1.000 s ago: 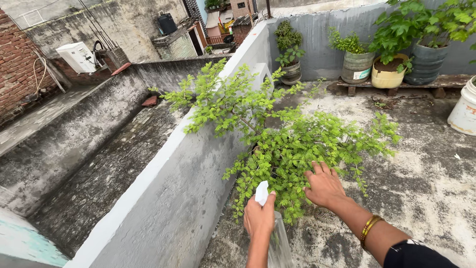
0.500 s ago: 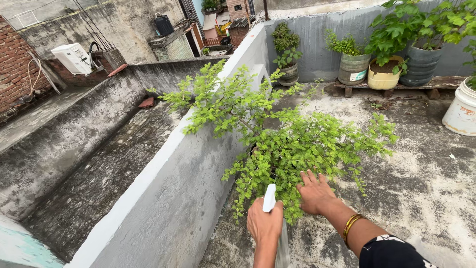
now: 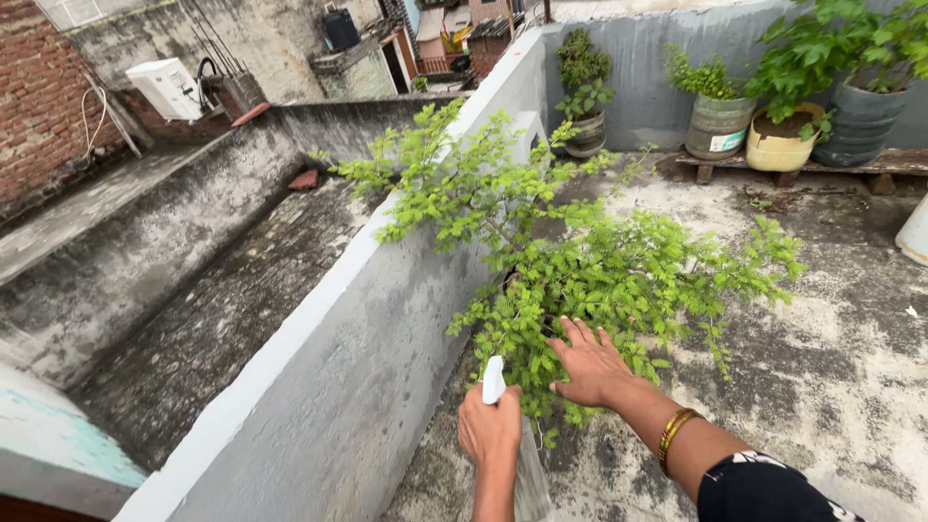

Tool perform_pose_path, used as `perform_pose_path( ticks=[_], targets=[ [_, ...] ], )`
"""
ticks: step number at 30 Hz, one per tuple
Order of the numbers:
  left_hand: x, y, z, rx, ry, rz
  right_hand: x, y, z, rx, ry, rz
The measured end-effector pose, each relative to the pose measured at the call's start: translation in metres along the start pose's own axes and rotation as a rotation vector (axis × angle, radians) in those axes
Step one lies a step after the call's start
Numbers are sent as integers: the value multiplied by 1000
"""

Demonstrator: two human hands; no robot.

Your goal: The person sprays water on a potted plant using a spray bottle, touching and moving the branches to reach all the leaves.

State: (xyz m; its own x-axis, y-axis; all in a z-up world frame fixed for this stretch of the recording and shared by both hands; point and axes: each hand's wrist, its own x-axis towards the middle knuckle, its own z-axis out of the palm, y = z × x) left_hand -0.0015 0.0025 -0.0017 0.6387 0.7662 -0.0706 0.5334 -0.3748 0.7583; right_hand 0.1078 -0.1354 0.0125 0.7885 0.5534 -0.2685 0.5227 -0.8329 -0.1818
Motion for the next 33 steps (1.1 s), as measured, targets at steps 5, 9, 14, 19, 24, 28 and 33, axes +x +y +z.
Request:
perform_pose_path(
  ticks=[5,9,14,19,24,28,33],
  targets=[
    [2,-14,-3,-42,51,92,4,-9,4,13,-18,-7],
    [3,-16,-8,-48,-27,35,8,-17,4,29,-36,2],
    [2,-7,-19,21,-52,-5,7,-25,1,24,-48,-14],
    [1,-3,-26,14,-116,-50,4,-32,0,16,-92,-2],
    [4,-12,-19,-61,-67,43,8,-33,7,34,-39,0],
    [8,-17,-12,23,-101,31,12,-39,16,124,-41,65],
    [13,-20,-11,-15,-96,-9,12,-48,28,208,-21,97]
  ],
)
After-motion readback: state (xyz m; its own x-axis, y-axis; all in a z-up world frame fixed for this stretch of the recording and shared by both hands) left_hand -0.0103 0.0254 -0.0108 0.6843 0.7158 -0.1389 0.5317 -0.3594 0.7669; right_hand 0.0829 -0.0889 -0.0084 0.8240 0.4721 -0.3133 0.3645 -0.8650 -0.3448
